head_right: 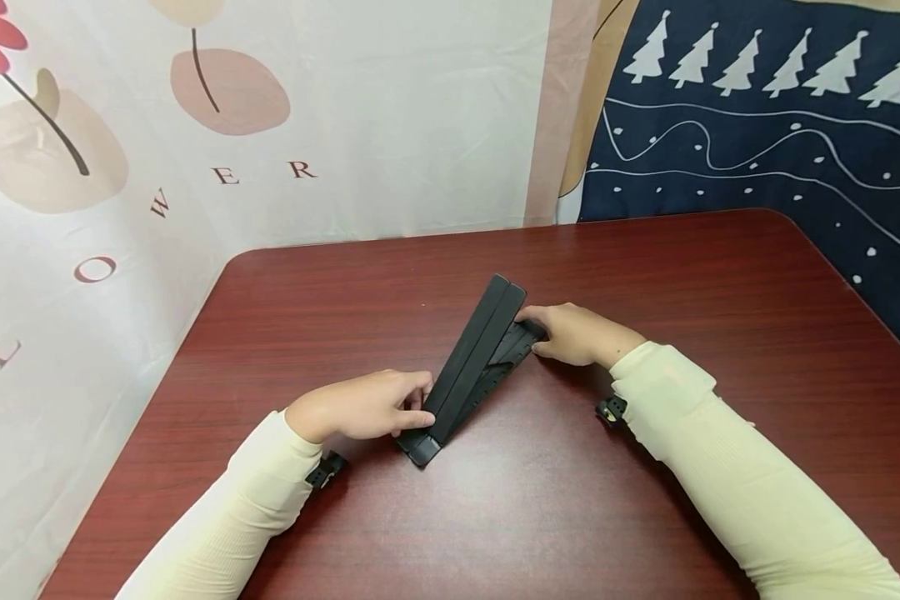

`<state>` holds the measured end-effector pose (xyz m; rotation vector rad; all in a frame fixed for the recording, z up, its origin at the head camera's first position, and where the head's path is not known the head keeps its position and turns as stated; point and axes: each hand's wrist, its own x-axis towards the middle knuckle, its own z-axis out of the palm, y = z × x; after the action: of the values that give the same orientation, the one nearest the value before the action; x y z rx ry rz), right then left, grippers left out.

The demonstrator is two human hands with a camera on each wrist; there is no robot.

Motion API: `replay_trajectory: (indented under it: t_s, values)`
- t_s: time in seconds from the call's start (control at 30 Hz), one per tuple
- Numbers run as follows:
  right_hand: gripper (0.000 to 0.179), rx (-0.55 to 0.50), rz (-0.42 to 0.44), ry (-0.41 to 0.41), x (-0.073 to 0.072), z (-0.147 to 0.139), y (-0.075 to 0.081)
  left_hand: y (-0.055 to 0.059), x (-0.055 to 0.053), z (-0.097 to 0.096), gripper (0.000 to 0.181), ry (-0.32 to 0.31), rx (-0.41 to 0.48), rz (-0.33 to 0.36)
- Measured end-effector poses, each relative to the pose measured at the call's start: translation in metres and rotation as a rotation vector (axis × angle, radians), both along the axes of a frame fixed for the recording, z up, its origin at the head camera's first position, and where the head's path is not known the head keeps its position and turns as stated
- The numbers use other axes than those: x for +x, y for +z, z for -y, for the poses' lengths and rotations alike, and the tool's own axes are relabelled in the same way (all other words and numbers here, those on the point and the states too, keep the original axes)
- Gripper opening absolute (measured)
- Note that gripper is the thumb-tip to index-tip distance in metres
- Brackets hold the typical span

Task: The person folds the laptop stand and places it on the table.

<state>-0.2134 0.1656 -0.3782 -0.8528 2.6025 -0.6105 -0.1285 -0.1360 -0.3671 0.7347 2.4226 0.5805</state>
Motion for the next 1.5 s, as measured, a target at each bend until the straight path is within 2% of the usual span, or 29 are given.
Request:
replay_trajectory:
  t_s: [0.2,0.6,0.9,1.0,1.27,1.5]
  values:
    - [0.053,-0.003,0.033,-0.014,0.007,-0.007,0.000,-0.001,-0.001,-0.001,0.017,-0.005,-0.010,-0.033]
    - [0.053,-0.035,-0.014,-0.024,0.013,-0.013,-0.001,-0.002,-0.001,0.000,0.017,-0.016,-0.013,-0.064]
    - [0.052,-0.061,-0.026,-0.024,0.014,-0.014,-0.002,-0.001,0.000,0.001,0.016,-0.006,0.007,-0.039]
    - [0.050,-0.063,-0.027,-0.025,0.015,-0.014,-0.003,-0.001,0.000,0.001,0.016,-0.013,-0.003,-0.055]
    - [0.051,-0.072,-0.005,-0.030,0.016,-0.016,-0.003,-0.002,-0.002,0.000,0.017,-0.024,-0.002,-0.063]
    - [0.054,-0.071,0.007,-0.026,0.017,-0.017,-0.003,-0.002,-0.002,0.002,0.016,-0.017,0.001,-0.040]
